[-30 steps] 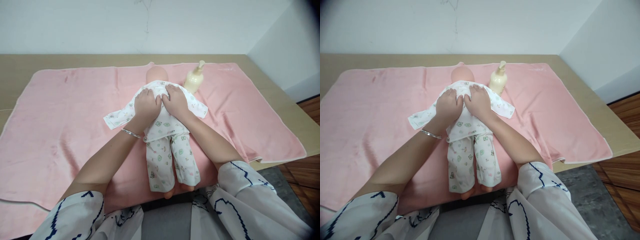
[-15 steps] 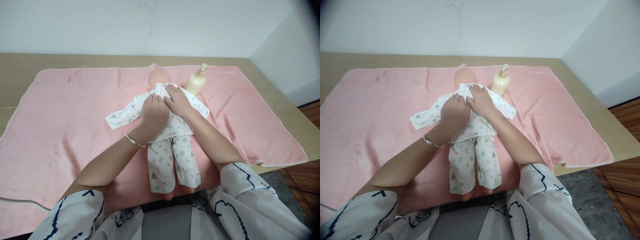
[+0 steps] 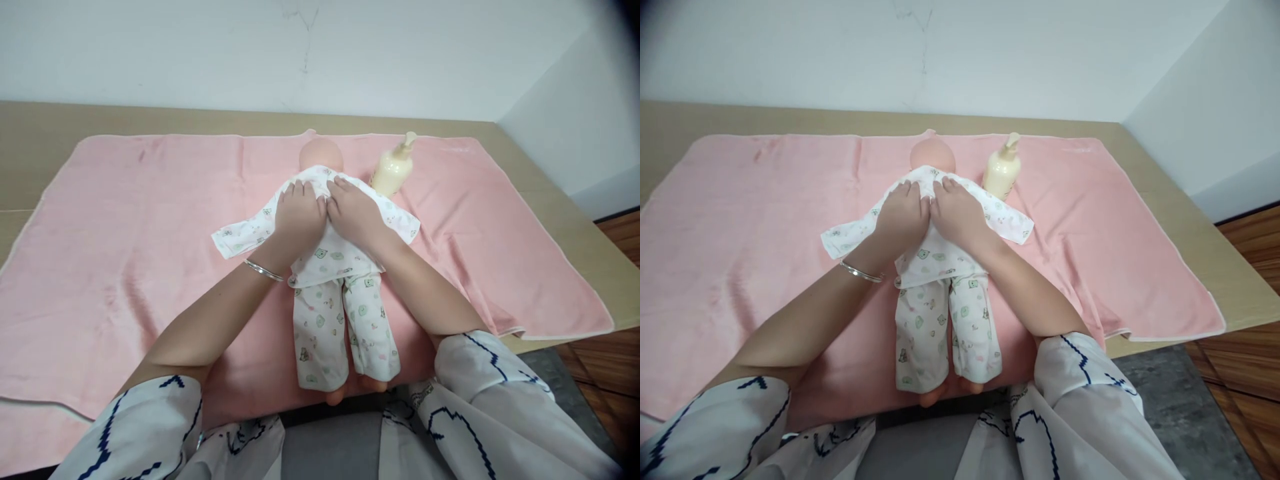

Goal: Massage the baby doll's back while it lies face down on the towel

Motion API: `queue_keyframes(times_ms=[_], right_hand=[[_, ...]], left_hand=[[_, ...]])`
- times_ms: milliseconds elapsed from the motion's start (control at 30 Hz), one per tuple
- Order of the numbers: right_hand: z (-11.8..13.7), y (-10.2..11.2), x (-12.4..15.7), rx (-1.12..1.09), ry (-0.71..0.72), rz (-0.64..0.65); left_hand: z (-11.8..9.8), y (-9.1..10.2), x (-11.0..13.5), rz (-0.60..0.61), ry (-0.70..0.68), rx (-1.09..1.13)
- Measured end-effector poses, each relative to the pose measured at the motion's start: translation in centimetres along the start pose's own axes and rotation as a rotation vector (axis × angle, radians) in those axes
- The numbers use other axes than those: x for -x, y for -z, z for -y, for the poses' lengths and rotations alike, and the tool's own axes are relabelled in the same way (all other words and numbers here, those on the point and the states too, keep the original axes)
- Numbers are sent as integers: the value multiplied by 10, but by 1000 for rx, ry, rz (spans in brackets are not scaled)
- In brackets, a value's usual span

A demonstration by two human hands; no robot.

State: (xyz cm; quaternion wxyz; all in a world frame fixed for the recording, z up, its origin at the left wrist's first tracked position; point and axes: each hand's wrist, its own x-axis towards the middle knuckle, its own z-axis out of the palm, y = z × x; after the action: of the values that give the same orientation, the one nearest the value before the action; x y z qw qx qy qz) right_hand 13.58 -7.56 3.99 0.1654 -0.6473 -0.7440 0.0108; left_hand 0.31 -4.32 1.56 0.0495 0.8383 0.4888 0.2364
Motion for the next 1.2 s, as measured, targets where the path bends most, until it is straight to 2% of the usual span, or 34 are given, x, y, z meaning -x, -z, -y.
queue_keyframes(times_ms=[100,200,300,400,500,633,767,867,1033,1200], right_hand=[[-20,3,-12,-118,-41,30],[-20,5,-10,-101,-80,36],[-3,8,1,-5,-107,22],[16,11,12,95,-109,12],[22,13,14,138,-102,18],[1,13,4,11,-119,10],[-28,6,-11,-124,-19,-22],[-34,0,-14,-145,10,-26],[-11,1,-5,-12,-58,-26],[19,17,15,70,-61,72]], left_hand=[[-23,8,18,13,5,-84],[-31,14,23,15,-73,-93],[-15,13,8,38,-59,-53],[8,8,-12,71,43,-17],[16,4,-18,55,70,-16],[-1,6,-1,28,47,-84],[-20,11,17,13,-35,-154],[-23,15,17,46,-40,-144],[-10,21,0,96,53,-57],[4,17,-12,98,121,38]])
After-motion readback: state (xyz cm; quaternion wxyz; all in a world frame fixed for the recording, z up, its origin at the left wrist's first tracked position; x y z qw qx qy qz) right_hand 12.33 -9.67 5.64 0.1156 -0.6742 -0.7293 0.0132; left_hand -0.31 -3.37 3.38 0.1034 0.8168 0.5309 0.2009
